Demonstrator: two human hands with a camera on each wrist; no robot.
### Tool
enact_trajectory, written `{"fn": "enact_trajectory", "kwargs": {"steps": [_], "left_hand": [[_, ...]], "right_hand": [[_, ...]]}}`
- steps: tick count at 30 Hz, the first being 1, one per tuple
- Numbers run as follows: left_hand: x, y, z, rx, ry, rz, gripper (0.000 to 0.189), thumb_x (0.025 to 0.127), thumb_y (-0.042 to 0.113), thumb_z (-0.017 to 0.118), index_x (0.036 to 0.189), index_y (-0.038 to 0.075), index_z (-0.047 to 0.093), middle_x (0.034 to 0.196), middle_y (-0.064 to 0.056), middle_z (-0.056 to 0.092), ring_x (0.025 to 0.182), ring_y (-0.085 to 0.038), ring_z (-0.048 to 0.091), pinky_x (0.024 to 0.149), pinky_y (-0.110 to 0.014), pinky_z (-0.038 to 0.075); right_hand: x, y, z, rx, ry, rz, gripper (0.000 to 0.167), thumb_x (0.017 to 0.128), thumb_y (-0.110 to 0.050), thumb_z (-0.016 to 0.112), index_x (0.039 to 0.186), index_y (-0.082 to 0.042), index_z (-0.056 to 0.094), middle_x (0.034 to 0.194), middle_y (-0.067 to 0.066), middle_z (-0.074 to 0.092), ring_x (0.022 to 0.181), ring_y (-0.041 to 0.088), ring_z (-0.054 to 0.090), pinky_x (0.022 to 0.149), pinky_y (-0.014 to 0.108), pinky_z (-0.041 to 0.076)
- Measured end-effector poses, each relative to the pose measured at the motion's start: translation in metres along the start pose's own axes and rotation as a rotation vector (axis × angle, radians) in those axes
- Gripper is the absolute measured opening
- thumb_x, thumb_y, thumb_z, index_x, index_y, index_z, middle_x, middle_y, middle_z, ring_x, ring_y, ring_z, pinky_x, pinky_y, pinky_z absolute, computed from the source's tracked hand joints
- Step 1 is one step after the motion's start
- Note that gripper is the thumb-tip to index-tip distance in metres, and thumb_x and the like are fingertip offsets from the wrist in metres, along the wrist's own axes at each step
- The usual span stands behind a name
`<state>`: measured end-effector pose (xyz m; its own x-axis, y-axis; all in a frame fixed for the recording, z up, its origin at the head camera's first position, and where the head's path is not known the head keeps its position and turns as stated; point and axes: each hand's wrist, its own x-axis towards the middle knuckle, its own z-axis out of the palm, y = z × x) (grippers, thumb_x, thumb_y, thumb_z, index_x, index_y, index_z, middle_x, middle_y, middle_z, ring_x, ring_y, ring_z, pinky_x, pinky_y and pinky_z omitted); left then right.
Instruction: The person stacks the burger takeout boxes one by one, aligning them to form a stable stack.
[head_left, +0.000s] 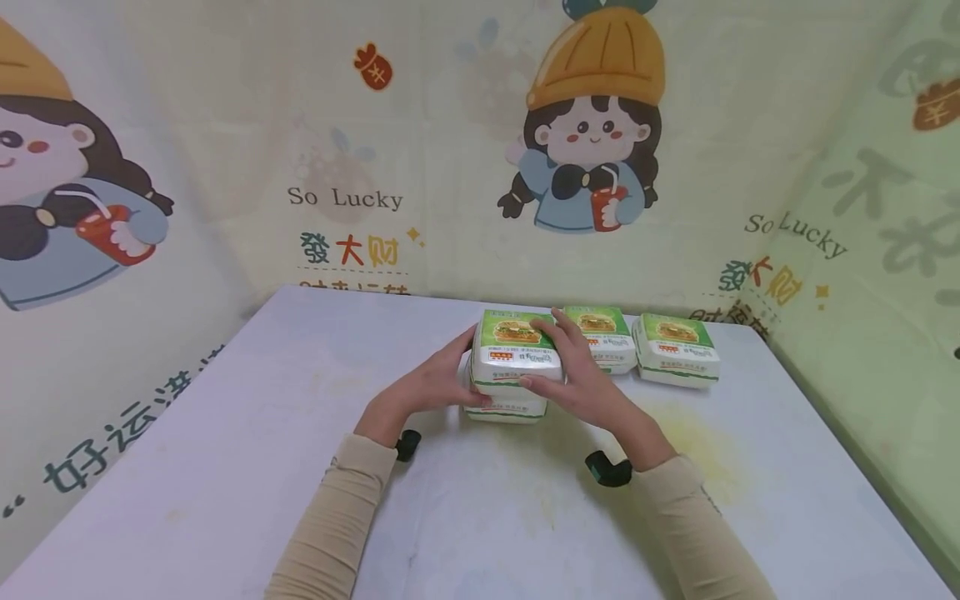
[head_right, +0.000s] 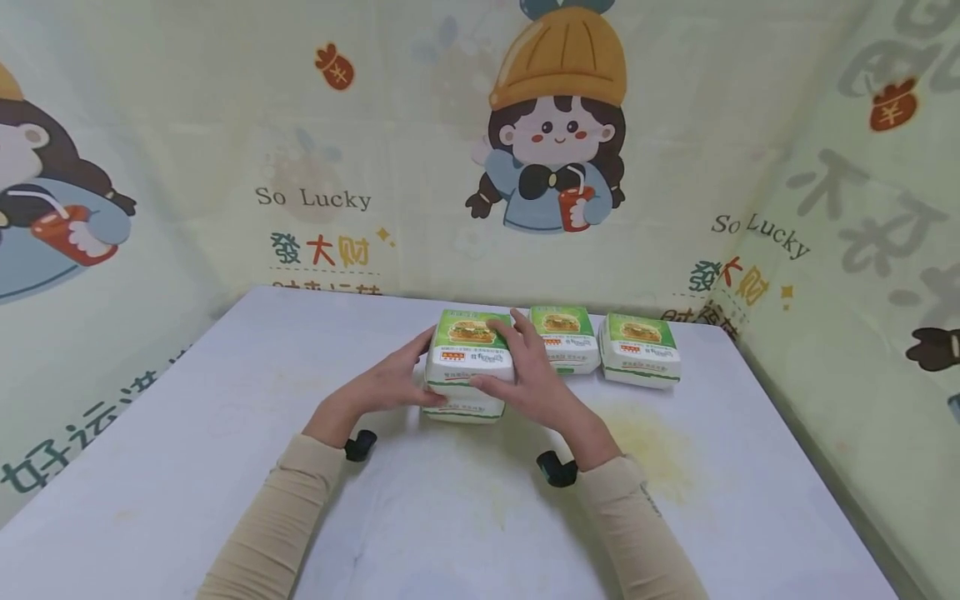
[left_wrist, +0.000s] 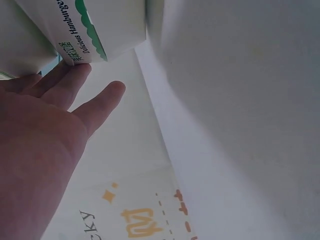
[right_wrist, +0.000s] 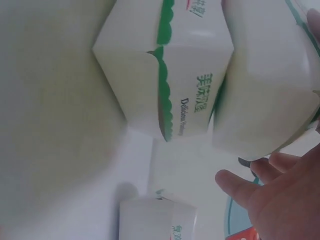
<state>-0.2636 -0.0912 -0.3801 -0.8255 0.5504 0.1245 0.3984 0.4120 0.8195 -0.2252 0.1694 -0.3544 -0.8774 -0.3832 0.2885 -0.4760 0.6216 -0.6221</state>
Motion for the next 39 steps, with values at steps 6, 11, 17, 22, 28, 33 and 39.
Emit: {"fn": "enact_trajectory", "kwargs": {"steps": [6, 11, 17, 22, 28, 33, 39], "left_hand": [[0.000, -0.002, -0.001, -0.038, 0.004, -0.029, 0.117, 0.067, 0.033, 0.093, 0.155, 0.038, 0.016, 0.154, 0.012, 0.035, 0.146, -0.013, 0.030, 0.120, -0.051, 0.029], [0.000, -0.003, -0.001, -0.084, -0.001, -0.059, 0.127, 0.068, 0.032, 0.092, 0.159, 0.030, 0.004, 0.155, 0.009, 0.034, 0.145, -0.016, 0.032, 0.120, -0.049, 0.029], [0.001, -0.003, 0.000, -0.116, -0.006, -0.062, 0.135, 0.069, 0.025, 0.092, 0.159, 0.029, -0.009, 0.154, 0.002, 0.036, 0.146, -0.022, 0.033, 0.121, -0.045, 0.029], [0.002, -0.003, 0.000, -0.110, -0.007, -0.028, 0.134, 0.069, 0.024, 0.092, 0.159, 0.028, -0.008, 0.156, 0.003, 0.034, 0.146, -0.022, 0.033, 0.121, -0.045, 0.029], [0.001, -0.003, 0.000, -0.092, 0.000, -0.015, 0.134, 0.069, 0.022, 0.092, 0.159, 0.027, -0.007, 0.158, 0.003, 0.028, 0.144, -0.022, 0.034, 0.121, -0.048, 0.029], [0.001, -0.001, -0.001, -0.063, 0.012, -0.020, 0.134, 0.069, 0.027, 0.092, 0.159, 0.029, -0.007, 0.161, 0.005, 0.022, 0.147, -0.017, 0.027, 0.122, -0.048, 0.025], [-0.003, 0.005, -0.005, -0.041, 0.057, -0.030, 0.130, 0.069, 0.037, 0.091, 0.158, 0.035, -0.003, 0.165, 0.003, 0.014, 0.154, -0.019, 0.015, 0.122, -0.051, 0.024]], "right_hand": [[0.001, 0.002, 0.004, 0.014, -0.011, 0.009, 0.080, 0.089, -0.044, 0.070, 0.154, -0.030, 0.026, 0.167, 0.009, 0.002, 0.153, 0.038, 0.006, 0.111, 0.071, 0.027], [0.002, 0.003, 0.008, 0.019, -0.014, 0.010, 0.079, 0.090, -0.045, 0.068, 0.155, -0.031, 0.025, 0.167, 0.009, 0.001, 0.152, 0.038, 0.006, 0.111, 0.071, 0.028], [0.003, 0.004, 0.010, 0.030, -0.010, 0.018, 0.079, 0.090, -0.046, 0.068, 0.155, -0.032, 0.025, 0.167, 0.008, 0.001, 0.152, 0.038, 0.009, 0.111, 0.070, 0.028], [0.003, 0.002, 0.011, 0.020, -0.006, 0.022, 0.080, 0.090, -0.047, 0.068, 0.154, -0.030, 0.025, 0.167, 0.008, 0.002, 0.151, 0.038, 0.009, 0.110, 0.069, 0.030], [0.003, -0.003, 0.012, 0.013, -0.009, 0.022, 0.080, 0.089, -0.047, 0.069, 0.154, -0.028, 0.025, 0.167, 0.010, 0.002, 0.151, 0.037, 0.010, 0.110, 0.067, 0.033], [0.003, -0.001, 0.012, -0.001, -0.011, 0.030, 0.081, 0.089, -0.047, 0.069, 0.155, -0.029, 0.024, 0.167, 0.010, 0.002, 0.151, 0.038, 0.010, 0.110, 0.068, 0.032], [0.003, 0.001, 0.010, -0.007, -0.018, 0.031, 0.081, 0.089, -0.048, 0.069, 0.155, -0.031, 0.024, 0.167, 0.008, 0.002, 0.151, 0.038, 0.010, 0.110, 0.069, 0.031]]}}
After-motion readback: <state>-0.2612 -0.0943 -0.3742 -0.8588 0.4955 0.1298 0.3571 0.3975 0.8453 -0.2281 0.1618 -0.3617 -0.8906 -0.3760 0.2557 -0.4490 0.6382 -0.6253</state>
